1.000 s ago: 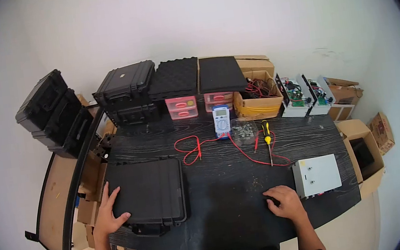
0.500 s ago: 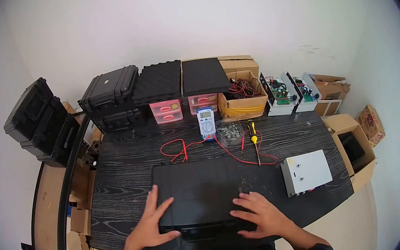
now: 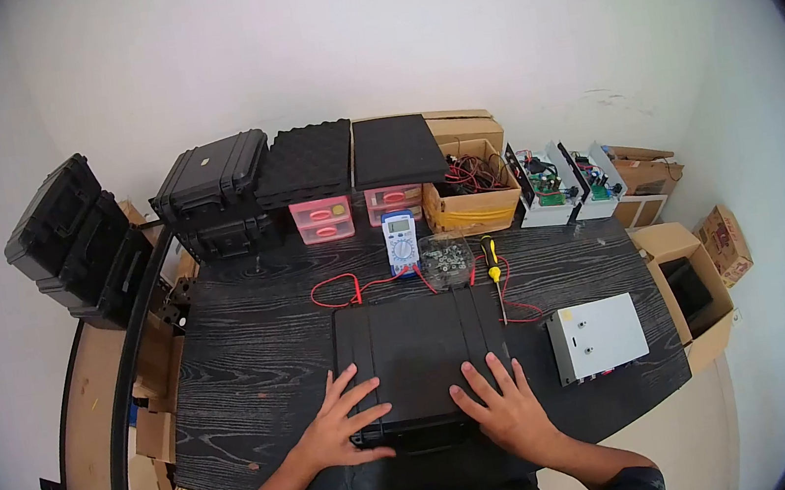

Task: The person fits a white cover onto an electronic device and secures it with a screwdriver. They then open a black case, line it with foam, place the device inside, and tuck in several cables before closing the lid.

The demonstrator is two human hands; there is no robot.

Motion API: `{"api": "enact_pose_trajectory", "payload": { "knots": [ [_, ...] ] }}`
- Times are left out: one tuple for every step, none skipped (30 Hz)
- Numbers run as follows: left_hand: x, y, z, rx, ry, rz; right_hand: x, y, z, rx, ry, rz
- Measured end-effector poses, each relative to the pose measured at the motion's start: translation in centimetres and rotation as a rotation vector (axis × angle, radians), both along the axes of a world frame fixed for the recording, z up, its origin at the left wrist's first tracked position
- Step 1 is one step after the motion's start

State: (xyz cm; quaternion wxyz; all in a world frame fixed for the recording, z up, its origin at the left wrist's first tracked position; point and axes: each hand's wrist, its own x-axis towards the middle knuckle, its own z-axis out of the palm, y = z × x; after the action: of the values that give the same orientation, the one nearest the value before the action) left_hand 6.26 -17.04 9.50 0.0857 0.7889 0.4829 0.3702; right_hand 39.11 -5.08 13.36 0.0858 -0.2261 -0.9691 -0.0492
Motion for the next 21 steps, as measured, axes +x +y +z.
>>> {"api": "enact_pose_trajectory", "payload": {
  "knots": [
    [0.2,-0.1,0.1,0.016,-0.001,-0.001,-0.1,-0.1,0.0,0.021,0.003,-0.001],
    [-0.1,-0.1,-0.5,0.050,0.044,0.001,-0.2,-0.1,0.1,0.041,0.006,-0.002],
    [-0.6,0.0,-1.2,0.084,0.089,0.003,-0.3,-0.1,0.1,0.028,-0.012,-0.002],
    [-1.1,0.1,-1.9,0.118,0.135,0.005,-0.3,0.0,0.2,0.015,-0.031,-0.002],
    [-1.5,0.1,-2.0,0.102,0.167,0.001,-0.4,0.1,0.4,0.002,-0.050,-0.002],
    [-1.8,0.0,-2.0,0.085,0.199,-0.003,-0.6,-0.1,1.4,-0.058,-0.088,-0.014],
    [-2.0,0.0,-2.1,0.066,0.231,-0.005,-0.8,-0.4,2.9,-0.119,-0.126,-0.025],
    [-2.0,-0.1,-2.0,0.054,0.218,-0.003,-0.9,-0.6,3.8,-0.179,-0.165,-0.036],
    [-2.0,-0.1,-1.8,0.041,0.207,-0.002,-0.8,-0.5,3.7,-0.193,-0.157,-0.018],
    [-1.9,-0.1,-1.7,0.028,0.195,-0.005,-0.6,-0.4,3.5,-0.208,-0.150,-0.004],
    [-1.7,-0.1,-1.5,0.015,0.129,0.001,-0.6,-0.3,3.9,-0.221,-0.141,0.008],
    [-1.4,-0.1,-1.3,0.003,0.065,0.009,-0.3,-0.2,4.5,-0.244,-0.144,0.033],
    [-1.2,-0.1,-1.0,-0.008,0.000,0.017,0.1,-0.1,5.6,-0.268,-0.148,0.058],
    [-1.0,0.0,-0.5,-0.002,-0.013,0.030,0.3,0.2,6.5,-0.290,-0.151,0.085],
    [-0.8,0.2,0.0,0.004,-0.028,0.045,0.7,0.7,6.5,-0.369,-0.057,0.093],
    [-0.7,0.4,0.6,0.009,-0.042,0.061,1.4,1.3,6.5,-0.449,0.038,0.103],
    [-0.4,0.5,1.7,-0.017,-0.060,0.058,1.9,1.9,6.5,-0.529,0.133,0.113],
    [-0.2,0.8,3.0,-0.043,-0.077,0.055,2.2,2.5,6.9,-0.512,0.212,0.115],
    [-0.1,1.2,4.4,-0.069,-0.095,0.050,2.5,3.1,7.7,-0.493,0.292,0.115],
    [-0.3,1.5,5.8,-0.086,-0.148,0.062,2.8,3.7,8.3,-0.474,0.371,0.113],
    [-0.5,2.0,7.2,-0.102,-0.200,0.073,3.1,4.5,8.5,-0.487,0.450,0.091]
  ]
}}
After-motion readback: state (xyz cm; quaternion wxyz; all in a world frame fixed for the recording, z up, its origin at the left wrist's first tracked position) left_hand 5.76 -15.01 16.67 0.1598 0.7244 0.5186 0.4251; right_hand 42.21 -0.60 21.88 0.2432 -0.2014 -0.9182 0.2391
